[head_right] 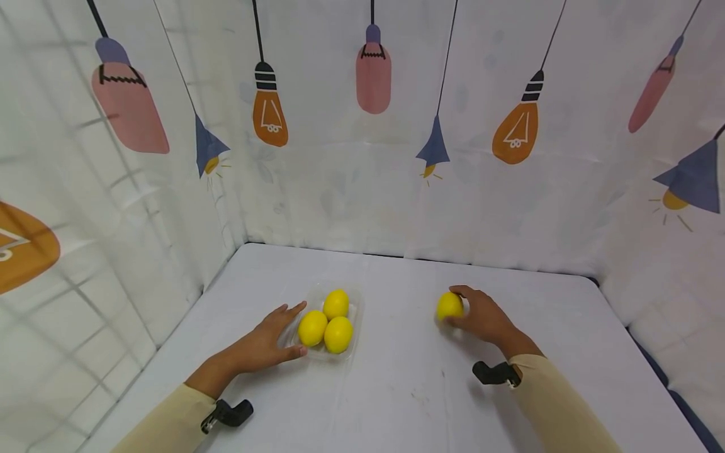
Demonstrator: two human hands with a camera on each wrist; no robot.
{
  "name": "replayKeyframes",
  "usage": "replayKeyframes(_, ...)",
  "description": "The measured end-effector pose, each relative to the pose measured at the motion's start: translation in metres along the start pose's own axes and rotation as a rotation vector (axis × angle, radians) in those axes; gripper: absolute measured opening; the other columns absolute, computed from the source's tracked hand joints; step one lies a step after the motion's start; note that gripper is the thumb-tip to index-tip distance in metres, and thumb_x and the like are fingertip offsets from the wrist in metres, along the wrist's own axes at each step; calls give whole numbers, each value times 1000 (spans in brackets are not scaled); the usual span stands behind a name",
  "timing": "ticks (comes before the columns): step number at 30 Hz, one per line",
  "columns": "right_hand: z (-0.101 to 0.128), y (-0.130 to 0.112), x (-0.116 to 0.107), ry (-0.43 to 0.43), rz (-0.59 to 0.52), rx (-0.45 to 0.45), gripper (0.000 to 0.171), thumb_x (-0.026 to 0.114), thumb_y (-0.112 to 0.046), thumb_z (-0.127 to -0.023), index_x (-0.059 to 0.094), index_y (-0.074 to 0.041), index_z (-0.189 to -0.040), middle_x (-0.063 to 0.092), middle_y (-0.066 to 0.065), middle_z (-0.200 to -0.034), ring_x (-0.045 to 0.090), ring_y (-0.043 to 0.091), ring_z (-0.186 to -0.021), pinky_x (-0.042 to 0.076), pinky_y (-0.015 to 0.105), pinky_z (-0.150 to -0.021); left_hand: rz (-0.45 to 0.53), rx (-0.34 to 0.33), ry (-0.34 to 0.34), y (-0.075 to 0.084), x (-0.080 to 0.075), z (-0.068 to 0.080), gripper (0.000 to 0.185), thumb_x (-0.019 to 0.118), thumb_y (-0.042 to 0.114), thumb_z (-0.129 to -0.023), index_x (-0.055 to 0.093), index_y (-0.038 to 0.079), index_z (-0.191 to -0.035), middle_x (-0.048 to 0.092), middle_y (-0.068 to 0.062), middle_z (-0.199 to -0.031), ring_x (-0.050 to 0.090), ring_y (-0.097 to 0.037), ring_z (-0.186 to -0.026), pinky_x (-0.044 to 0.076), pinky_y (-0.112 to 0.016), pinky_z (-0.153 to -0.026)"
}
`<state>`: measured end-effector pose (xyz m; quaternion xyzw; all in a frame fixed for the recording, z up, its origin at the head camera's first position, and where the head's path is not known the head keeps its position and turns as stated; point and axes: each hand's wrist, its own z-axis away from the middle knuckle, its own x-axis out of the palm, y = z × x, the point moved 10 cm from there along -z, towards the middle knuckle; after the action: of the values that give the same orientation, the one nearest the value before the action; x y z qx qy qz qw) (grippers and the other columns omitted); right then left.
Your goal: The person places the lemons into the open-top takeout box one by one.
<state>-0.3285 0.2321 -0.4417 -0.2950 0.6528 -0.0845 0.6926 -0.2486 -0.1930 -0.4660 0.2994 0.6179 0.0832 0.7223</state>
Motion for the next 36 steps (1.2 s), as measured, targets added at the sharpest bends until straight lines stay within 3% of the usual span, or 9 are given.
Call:
replayKeyframes(15, -5, -39, 9, -11, -32, -91, 80, 82, -51, -85, 53, -13, -149, 54, 14, -147, 55, 42, -125, 50, 57, -98, 4, -1, 5, 2, -1, 0, 100, 69, 69, -86, 27, 25, -164, 30, -6, -166, 13, -40, -154, 20, -72, -115)
replayKeyframes(36, -18, -85, 19, -45, -78, -120, 77, 85, -48, -83, 56, -20, -148, 54, 10, -148, 56, 42, -125, 51, 57, -98, 9, 1, 3, 2, -2, 0, 100, 70, 69, -85, 27, 25, -164, 30, -6, -166, 13, -41, -154, 20, -72, -115)
